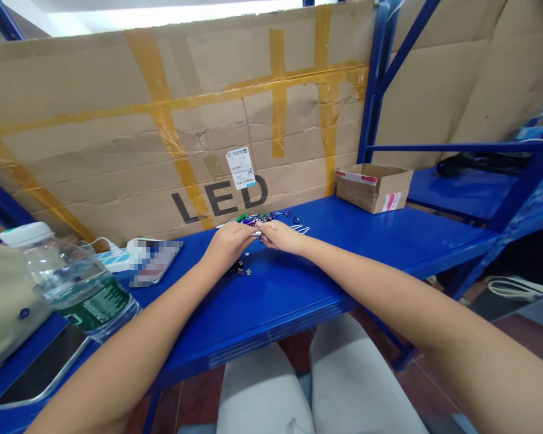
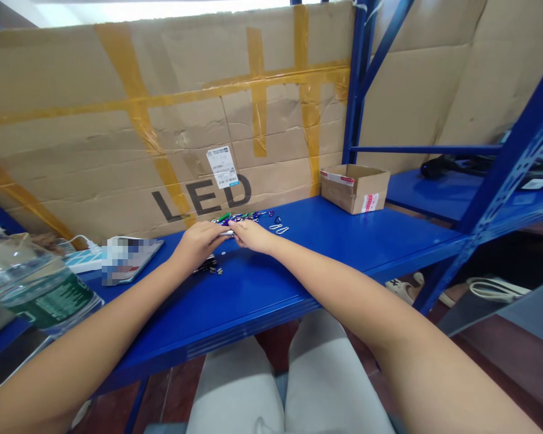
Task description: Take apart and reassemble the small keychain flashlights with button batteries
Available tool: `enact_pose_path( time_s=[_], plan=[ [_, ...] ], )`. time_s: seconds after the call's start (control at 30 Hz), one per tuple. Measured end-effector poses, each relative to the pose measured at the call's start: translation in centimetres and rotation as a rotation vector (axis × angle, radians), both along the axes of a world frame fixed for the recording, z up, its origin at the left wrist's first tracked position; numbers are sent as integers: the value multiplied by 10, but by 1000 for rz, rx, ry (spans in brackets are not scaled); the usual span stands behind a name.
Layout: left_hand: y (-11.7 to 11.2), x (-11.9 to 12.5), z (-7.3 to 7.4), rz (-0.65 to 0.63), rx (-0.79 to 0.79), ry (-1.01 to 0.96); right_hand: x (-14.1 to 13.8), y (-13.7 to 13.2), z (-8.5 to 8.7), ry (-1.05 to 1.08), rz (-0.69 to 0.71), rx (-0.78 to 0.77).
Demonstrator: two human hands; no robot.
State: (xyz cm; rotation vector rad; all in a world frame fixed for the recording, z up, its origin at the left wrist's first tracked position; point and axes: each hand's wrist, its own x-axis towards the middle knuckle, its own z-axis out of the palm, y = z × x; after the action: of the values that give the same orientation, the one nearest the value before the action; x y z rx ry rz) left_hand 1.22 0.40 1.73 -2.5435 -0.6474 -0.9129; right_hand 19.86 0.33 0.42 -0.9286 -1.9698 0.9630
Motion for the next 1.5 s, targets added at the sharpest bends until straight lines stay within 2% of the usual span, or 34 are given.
enact_pose_path(
  time_s=[0.1,0.2,0.37,0.53,0.6,0.67,0.77,0.83,0.97,1.17,1.3,1.37,1.43,1.5],
  plan=[
    [-1,2,0,42,40,39,-3,-1,0,186,53,-305],
    [-6,6,-1,20,-63,-2,-5,-3,1,236,75,-450],
    [-12,16,-2,110,-459,-283,-9,-5,3,185,-67,-387],
    [-6,14,-1,121,-613,-387,-7,-6,5,153,-35,-344],
    [-3,11,-1,134,-697,-479,-3,-6,7,112,31,-273],
    [0,8,-2,143,-790,-569,2,-5,8,-10,46,-97],
    [2,6,-4,131,-869,-620,9,-3,10,-338,-84,310],
    [2,6,-6,117,-902,-622,11,-4,11,-574,-168,505],
    [4,7,-12,93,-945,-604,12,-8,15,-863,-259,647],
    [6,7,-15,89,-980,-548,12,-9,13,-967,-272,779],
    [4,7,-14,96,-942,-515,14,-8,12,-888,-267,724],
    [2,7,-12,100,-905,-481,15,-7,10,-793,-208,662],
    [0,7,-10,98,-871,-450,15,-4,7,-615,-104,536],
    [-2,7,-8,79,-819,-426,14,0,4,-393,4,313]
  ],
)
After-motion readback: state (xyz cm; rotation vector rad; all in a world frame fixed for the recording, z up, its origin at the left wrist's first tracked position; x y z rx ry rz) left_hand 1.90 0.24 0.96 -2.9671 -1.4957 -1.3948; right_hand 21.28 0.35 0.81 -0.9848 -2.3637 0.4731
